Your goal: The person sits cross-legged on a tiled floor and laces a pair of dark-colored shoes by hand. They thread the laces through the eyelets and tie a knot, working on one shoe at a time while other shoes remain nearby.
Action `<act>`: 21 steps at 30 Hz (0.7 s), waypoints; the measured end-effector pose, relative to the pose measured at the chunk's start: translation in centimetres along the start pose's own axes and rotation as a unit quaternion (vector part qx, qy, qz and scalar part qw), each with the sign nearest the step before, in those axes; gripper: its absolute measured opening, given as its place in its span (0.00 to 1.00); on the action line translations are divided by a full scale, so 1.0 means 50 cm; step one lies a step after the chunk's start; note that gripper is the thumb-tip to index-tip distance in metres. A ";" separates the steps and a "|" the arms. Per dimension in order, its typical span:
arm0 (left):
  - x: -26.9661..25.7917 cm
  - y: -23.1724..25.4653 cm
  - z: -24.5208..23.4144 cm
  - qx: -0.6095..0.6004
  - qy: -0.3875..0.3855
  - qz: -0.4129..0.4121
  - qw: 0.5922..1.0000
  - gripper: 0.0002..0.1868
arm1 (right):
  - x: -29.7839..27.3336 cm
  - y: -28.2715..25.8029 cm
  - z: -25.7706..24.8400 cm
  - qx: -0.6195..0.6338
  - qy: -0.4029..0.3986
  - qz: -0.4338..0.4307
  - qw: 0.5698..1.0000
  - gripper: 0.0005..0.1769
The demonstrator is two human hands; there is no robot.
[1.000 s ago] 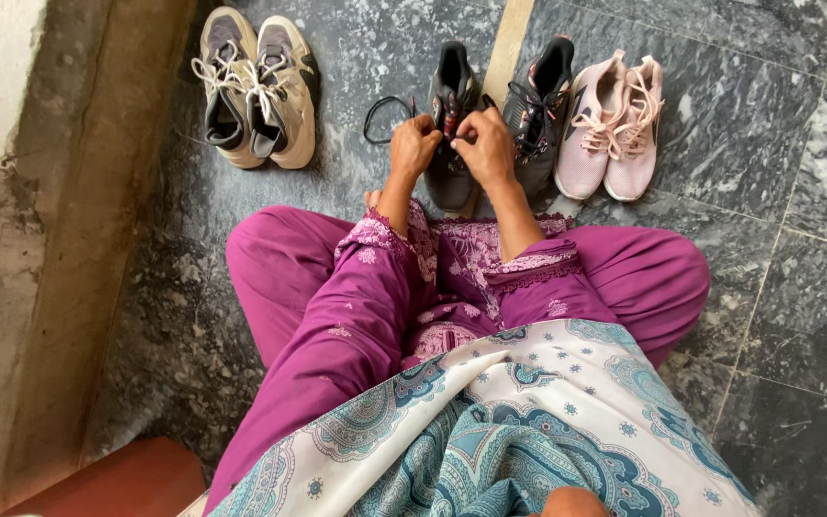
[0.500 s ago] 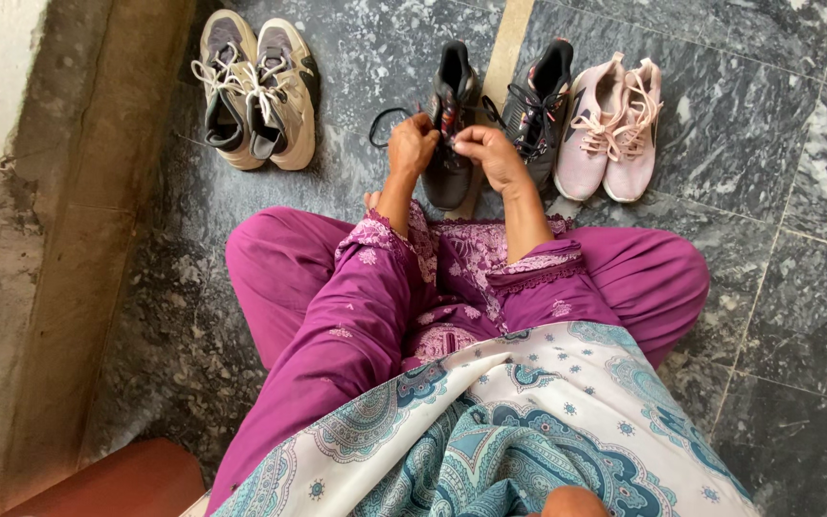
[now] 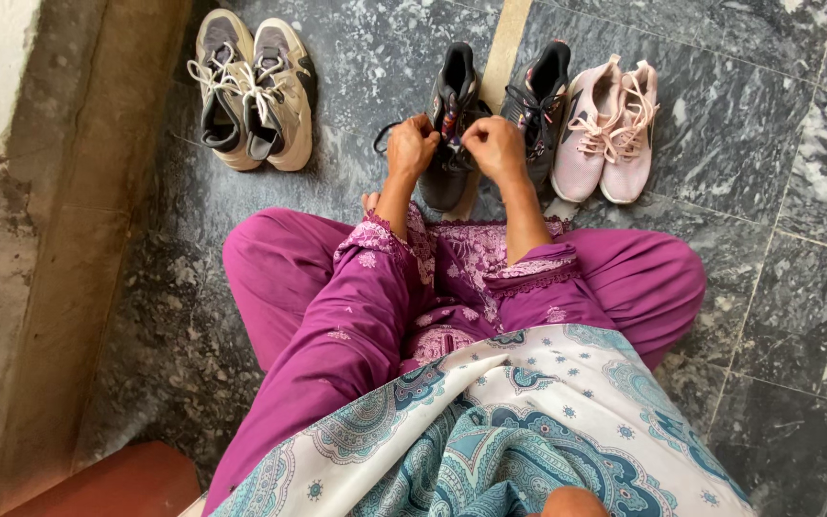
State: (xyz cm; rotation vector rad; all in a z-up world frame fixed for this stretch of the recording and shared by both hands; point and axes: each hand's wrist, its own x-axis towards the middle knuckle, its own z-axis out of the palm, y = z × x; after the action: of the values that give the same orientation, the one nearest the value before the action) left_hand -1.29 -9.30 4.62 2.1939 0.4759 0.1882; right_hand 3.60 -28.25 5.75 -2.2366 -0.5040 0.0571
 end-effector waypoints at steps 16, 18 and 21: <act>0.000 -0.015 0.005 0.028 0.059 -0.062 0.996 0.10 | -0.006 0.005 -0.023 0.488 -0.217 0.140 0.834 0.06; 0.015 -0.023 -0.005 0.027 0.082 -0.066 0.994 0.10 | -0.011 -0.001 -0.120 0.575 -0.223 -0.040 0.786 0.08; 0.013 -0.028 -0.006 0.038 0.070 -0.045 0.996 0.11 | -0.024 -0.013 -0.205 0.529 -0.243 -0.121 0.804 0.09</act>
State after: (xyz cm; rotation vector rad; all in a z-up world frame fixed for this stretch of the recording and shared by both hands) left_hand -1.15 -8.03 3.70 2.2364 0.6685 0.2819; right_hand 4.37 -35.72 12.85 -1.0197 -0.7773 0.6345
